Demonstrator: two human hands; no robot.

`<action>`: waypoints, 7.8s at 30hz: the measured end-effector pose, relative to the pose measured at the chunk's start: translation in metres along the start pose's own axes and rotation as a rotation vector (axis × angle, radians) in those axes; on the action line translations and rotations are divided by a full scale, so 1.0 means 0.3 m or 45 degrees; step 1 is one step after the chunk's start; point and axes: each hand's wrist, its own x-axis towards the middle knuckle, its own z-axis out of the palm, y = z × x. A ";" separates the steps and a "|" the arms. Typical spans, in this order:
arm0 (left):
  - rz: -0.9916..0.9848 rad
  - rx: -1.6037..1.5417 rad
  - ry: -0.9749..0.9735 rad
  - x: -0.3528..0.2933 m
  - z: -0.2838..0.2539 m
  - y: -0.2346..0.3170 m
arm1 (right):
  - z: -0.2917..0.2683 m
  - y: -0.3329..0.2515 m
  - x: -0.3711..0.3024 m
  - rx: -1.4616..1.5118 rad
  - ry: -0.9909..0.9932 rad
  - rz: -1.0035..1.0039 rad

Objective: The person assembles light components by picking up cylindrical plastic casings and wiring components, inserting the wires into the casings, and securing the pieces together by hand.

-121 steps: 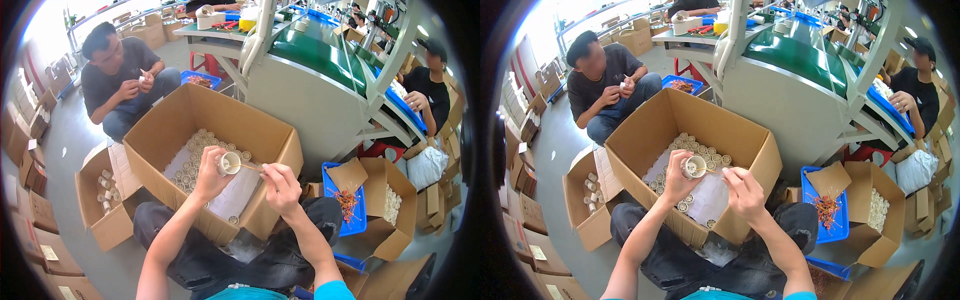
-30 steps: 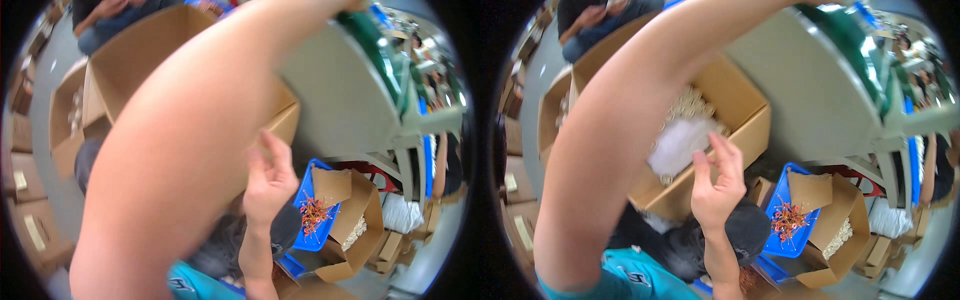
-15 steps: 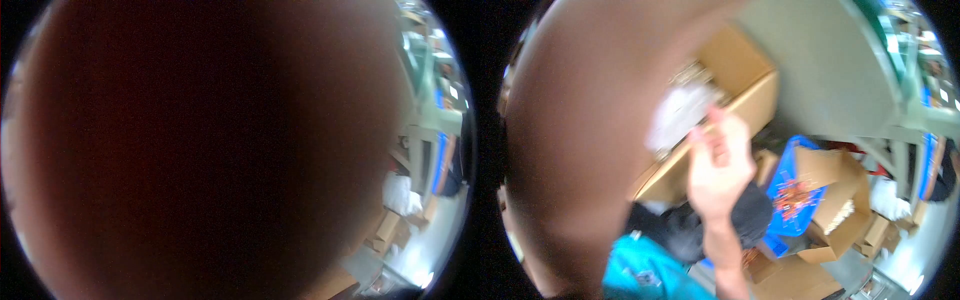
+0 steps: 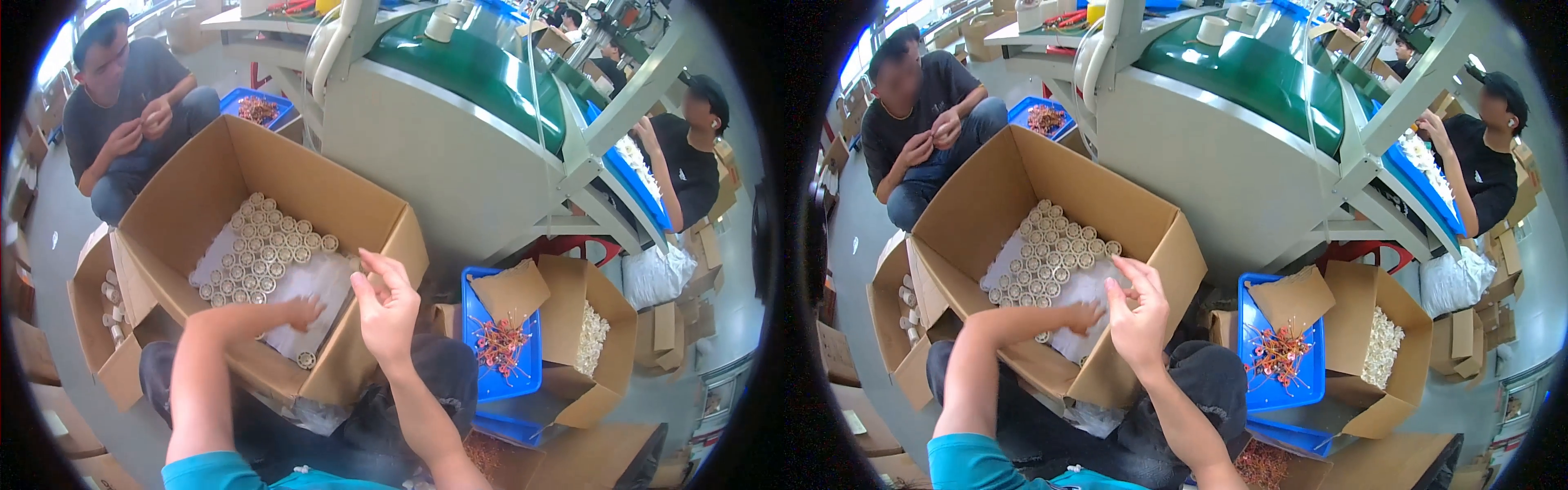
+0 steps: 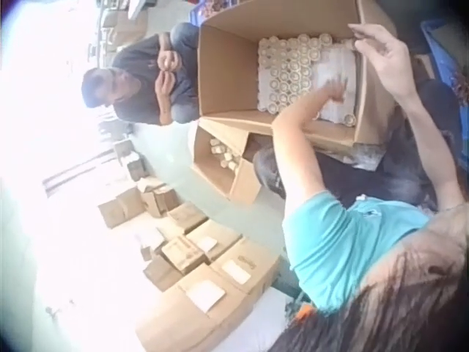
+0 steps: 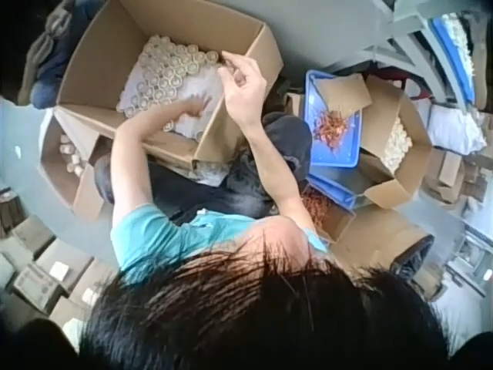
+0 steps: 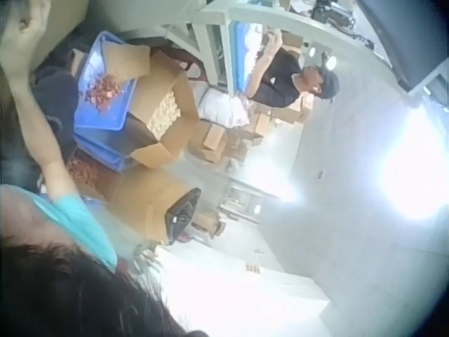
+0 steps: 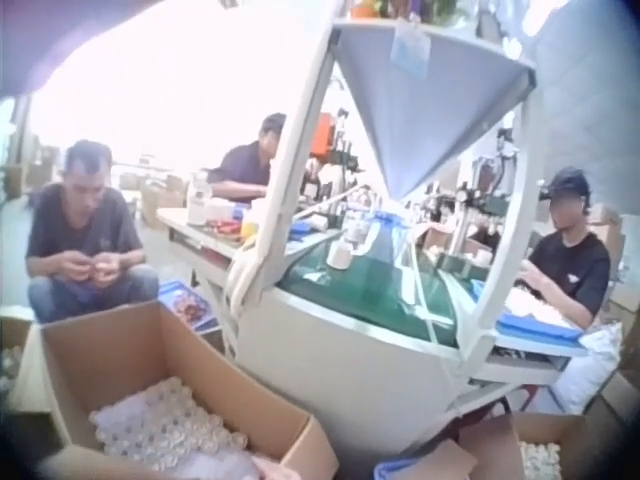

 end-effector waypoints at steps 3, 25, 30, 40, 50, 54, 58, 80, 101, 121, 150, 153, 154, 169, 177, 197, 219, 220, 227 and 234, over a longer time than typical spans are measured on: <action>0.169 0.091 -0.170 0.023 0.307 -0.068 | 0.054 -0.034 -0.021 0.052 -0.029 -0.004; 0.596 0.054 -0.317 -0.038 -0.084 -0.173 | 0.078 0.030 -0.006 -0.096 0.064 -0.128; 0.577 -0.047 -0.235 -0.059 -0.156 -0.178 | 0.024 0.021 0.030 -0.125 0.114 -0.128; 0.090 -1.449 0.289 -0.548 -0.393 -0.009 | -0.778 0.178 0.126 -1.231 -0.073 0.174; 1.026 -2.913 0.760 -0.877 -0.386 0.241 | -0.895 0.430 0.007 -1.825 -0.220 0.326; 0.911 -2.686 0.836 -0.807 -0.335 0.282 | -0.916 0.349 -0.036 -1.574 0.212 0.241; 0.792 -2.539 0.868 -0.818 -0.305 0.304 | -0.924 0.209 -0.062 -1.126 0.849 -0.138; 0.844 -2.659 0.755 -0.821 -0.280 0.354 | -1.000 0.105 -0.215 -1.306 0.851 -0.062; 0.815 -1.263 1.521 -0.889 -0.378 0.319 | -0.172 -0.142 -0.118 0.391 -0.375 0.337; 0.123 -1.422 1.933 -0.853 -0.305 0.213 | 0.038 -0.012 -0.048 -0.065 -0.014 -0.601; 0.142 -0.726 2.056 -0.808 -0.306 0.247 | 0.127 -0.027 -0.188 -0.167 -0.155 -0.589; 0.125 -0.524 2.029 -0.810 -0.316 0.260 | 0.137 -0.007 -0.180 -0.354 -0.230 -0.736; 0.126 -0.525 2.031 -0.806 -0.316 0.262 | 0.144 -0.008 -0.182 -0.418 -0.266 -0.682; 0.179 -0.789 1.861 -0.787 -0.306 0.294 | 0.159 -0.035 -0.183 -0.620 -0.389 -0.450; 0.198 -0.886 1.817 -0.788 -0.310 0.306 | 0.152 -0.040 -0.185 -0.474 -0.388 -0.218; 0.227 -0.938 1.783 -0.786 -0.322 0.295 | 0.164 -0.021 -0.175 -0.459 -0.388 -0.213; -0.172 0.135 2.693 -0.355 -1.790 -0.361 | 0.102 -0.027 -0.103 -0.092 -0.155 -0.062; -0.286 0.020 2.589 -0.320 -1.794 -0.358 | 0.081 -0.028 -0.088 -0.091 -0.197 -0.014; 0.455 0.284 3.022 -0.375 -1.602 -0.241 | -0.036 -0.041 -0.028 0.047 0.041 -0.019; 0.134 0.137 0.955 -0.216 -0.206 -0.251 | -0.024 -0.047 -0.053 0.204 0.031 0.081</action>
